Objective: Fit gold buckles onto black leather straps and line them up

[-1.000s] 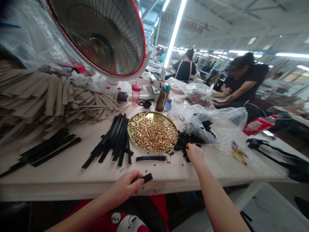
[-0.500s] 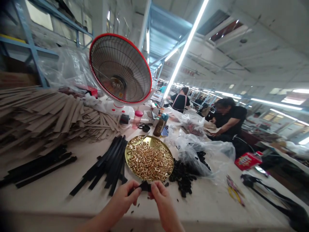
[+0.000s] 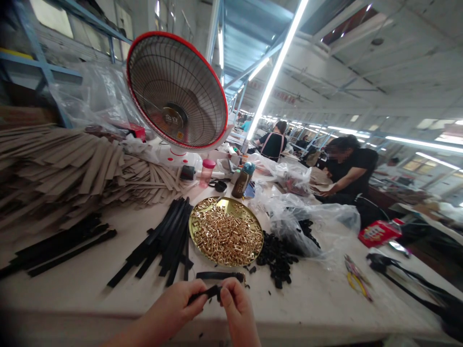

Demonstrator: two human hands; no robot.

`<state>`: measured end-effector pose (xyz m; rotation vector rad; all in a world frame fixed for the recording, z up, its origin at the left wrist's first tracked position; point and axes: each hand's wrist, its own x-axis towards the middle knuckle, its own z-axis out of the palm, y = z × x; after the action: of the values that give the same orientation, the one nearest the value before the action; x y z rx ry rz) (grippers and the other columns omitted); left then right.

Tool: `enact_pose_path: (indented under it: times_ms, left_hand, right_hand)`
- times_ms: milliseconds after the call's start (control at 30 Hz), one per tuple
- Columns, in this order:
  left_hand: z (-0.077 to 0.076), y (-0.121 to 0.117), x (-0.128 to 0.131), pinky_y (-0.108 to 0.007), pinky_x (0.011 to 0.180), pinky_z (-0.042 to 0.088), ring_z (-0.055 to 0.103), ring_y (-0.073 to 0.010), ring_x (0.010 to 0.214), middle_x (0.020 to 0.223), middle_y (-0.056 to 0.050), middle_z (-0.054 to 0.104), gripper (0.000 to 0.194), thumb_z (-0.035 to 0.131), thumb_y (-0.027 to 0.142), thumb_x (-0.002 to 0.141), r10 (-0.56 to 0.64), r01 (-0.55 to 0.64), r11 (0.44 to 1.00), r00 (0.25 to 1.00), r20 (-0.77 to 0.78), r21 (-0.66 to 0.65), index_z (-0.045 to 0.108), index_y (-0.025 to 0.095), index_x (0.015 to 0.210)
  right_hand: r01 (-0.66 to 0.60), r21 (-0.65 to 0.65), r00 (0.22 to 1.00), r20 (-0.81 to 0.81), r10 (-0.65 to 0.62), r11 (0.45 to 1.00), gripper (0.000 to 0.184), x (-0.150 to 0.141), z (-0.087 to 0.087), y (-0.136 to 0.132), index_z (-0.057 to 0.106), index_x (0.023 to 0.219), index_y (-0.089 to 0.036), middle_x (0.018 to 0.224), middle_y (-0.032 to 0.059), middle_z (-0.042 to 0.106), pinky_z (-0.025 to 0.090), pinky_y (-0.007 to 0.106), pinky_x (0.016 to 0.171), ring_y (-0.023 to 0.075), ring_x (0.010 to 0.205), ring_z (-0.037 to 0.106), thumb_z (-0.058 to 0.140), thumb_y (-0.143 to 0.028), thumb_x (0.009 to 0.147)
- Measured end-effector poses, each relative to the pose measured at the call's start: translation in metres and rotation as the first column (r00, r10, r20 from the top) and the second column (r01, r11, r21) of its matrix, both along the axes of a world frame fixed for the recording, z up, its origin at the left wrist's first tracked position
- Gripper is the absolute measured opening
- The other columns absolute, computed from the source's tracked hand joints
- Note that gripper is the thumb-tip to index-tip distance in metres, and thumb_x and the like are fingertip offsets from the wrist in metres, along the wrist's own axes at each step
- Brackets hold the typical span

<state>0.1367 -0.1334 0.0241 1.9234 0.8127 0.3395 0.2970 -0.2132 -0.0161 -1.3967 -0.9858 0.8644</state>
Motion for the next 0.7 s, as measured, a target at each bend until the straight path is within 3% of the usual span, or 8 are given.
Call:
enact_pose_path:
  times_ms: [67,200,367,500,700]
  left_hand:
    - [-0.003,-0.002,0.003,-0.021,0.054,0.029,0.046,-0.0112,0.058,0.06,0.002,0.051,0.021,0.043,0.032,0.079,0.014,-0.014,0.999,1.0,0.02,-0.036,0.055,0.017,0.07]
    - [-0.013,-0.009,0.012,-0.02,0.054,0.034,0.043,-0.0099,0.053,0.055,0.005,0.045,0.022,0.041,0.034,0.081,0.118,-0.082,0.966,0.984,0.135,-0.246,0.052,0.016,0.074]
    - [-0.012,-0.017,0.01,-0.019,0.055,0.033,0.044,-0.0098,0.056,0.058,0.004,0.047,0.025,0.041,0.034,0.082,0.127,-0.095,0.975,0.979,0.156,-0.202,0.056,0.016,0.076]
    - [-0.005,-0.017,0.002,-0.019,0.056,0.031,0.046,-0.0103,0.06,0.062,0.003,0.053,0.024,0.042,0.03,0.081,0.016,-0.01,0.998,0.995,0.1,-0.065,0.06,0.016,0.074]
    - [-0.002,-0.016,-0.005,-0.019,0.049,0.028,0.045,-0.0104,0.053,0.055,0.003,0.051,0.024,0.042,0.029,0.079,-0.085,0.087,0.991,0.996,0.028,-0.098,0.061,0.016,0.073]
  right_hand:
    - [0.022,-0.013,0.988,-0.151,-0.024,1.0,0.031,-0.003,-0.003,0.0,0.062,0.074,-0.02,0.062,-0.0012,0.05,0.039,0.025,0.058,0.0137,0.059,0.045,0.062,-0.051,0.074]
    - [0.126,-0.032,0.909,-0.398,-0.128,0.992,0.035,-0.014,-0.009,0.004,0.062,0.073,-0.021,0.062,-0.0014,0.051,0.039,0.023,0.056,0.012,0.057,0.043,0.064,-0.056,0.069]
    - [0.167,0.045,0.966,-0.207,-0.155,0.985,0.034,-0.017,-0.009,0.0,0.062,0.075,-0.021,0.062,-0.0011,0.051,0.04,0.024,0.058,0.0137,0.059,0.044,0.06,-0.055,0.074]
    - [0.09,0.048,0.995,-0.056,-0.087,0.995,0.028,-0.01,-0.005,-0.013,0.061,0.076,-0.022,0.067,-0.0005,0.053,0.041,0.025,0.061,0.0146,0.063,0.047,0.06,-0.049,0.077]
    - [0.019,-0.045,0.973,-0.229,-0.029,0.999,0.028,-0.007,-0.003,-0.021,0.062,0.079,-0.021,0.066,-0.0018,0.055,0.042,0.024,0.057,0.0124,0.058,0.049,0.07,-0.046,0.068]
